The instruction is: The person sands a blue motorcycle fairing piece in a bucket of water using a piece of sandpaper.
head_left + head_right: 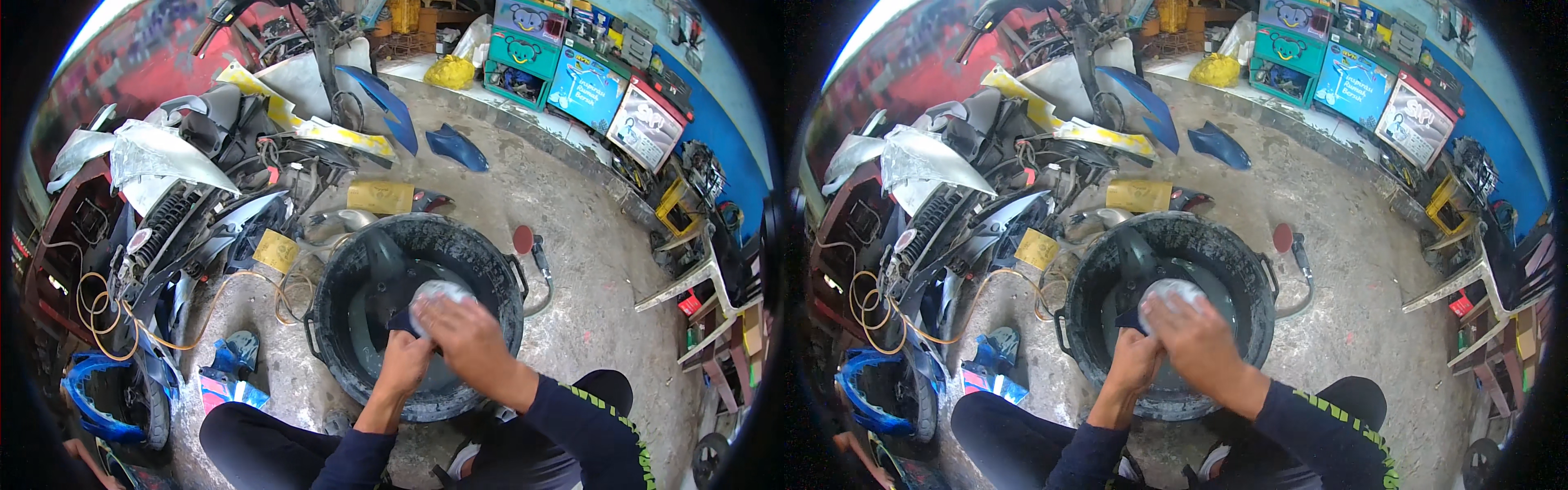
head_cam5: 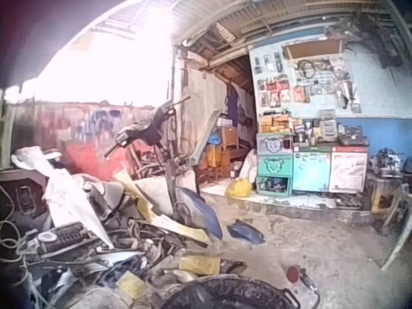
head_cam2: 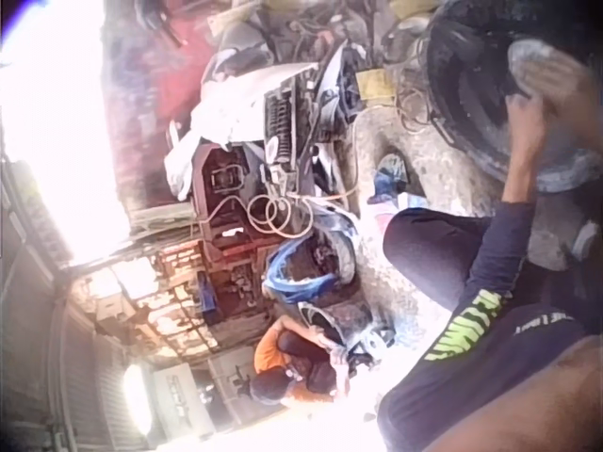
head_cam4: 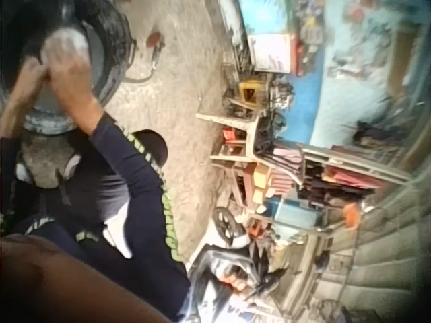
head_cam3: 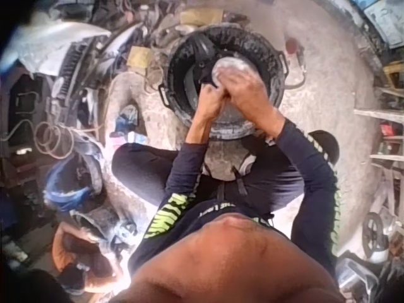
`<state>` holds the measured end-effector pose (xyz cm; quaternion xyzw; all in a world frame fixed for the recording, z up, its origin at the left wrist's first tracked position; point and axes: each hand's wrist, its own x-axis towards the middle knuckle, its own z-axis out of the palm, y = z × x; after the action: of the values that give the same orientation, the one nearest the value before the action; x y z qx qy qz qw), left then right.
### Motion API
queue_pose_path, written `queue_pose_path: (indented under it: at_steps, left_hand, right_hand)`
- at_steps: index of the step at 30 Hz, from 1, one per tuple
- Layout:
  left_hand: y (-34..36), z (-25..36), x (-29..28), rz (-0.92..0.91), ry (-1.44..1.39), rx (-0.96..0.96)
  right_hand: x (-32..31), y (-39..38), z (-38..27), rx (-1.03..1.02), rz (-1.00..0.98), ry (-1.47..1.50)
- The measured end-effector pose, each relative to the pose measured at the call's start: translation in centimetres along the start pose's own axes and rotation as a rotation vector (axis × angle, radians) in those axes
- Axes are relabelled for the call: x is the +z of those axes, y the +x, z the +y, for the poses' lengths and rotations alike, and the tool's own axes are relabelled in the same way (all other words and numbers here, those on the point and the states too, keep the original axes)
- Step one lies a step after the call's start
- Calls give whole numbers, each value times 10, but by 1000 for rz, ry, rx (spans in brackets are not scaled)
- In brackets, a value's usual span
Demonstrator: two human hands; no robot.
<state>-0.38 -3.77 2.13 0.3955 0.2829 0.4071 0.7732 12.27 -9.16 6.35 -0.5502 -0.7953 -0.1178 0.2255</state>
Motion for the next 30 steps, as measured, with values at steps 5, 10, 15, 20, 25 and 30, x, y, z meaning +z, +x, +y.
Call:
queue_pose_path:
  at_steps: [5, 10, 15, 20, 25, 30]
  left_hand:
    - [4, -22, 0, 70, 205, 76]
    - [-3, -18, -5, 88, 256, -57]
    - [-2, -31, -18, 162, 329, 39]
    - [2, -42, -37, 59, 501, -13]
    - [6, -27, -15, 27, 320, 65]
    - [2, -30, -14, 72, 350, 244]
  right_hand:
    - [2, 3, -6, 122, -75, 46]
    - [2, 7, 12, 273, -37, -82]
    - [-2, 4, -15, 114, -47, -35]
    - [5, 8, -12, 212, -34, -66]
    - [6, 9, 11, 307, -14, -13]
    - [0, 5, -25, 101, -12, -60]
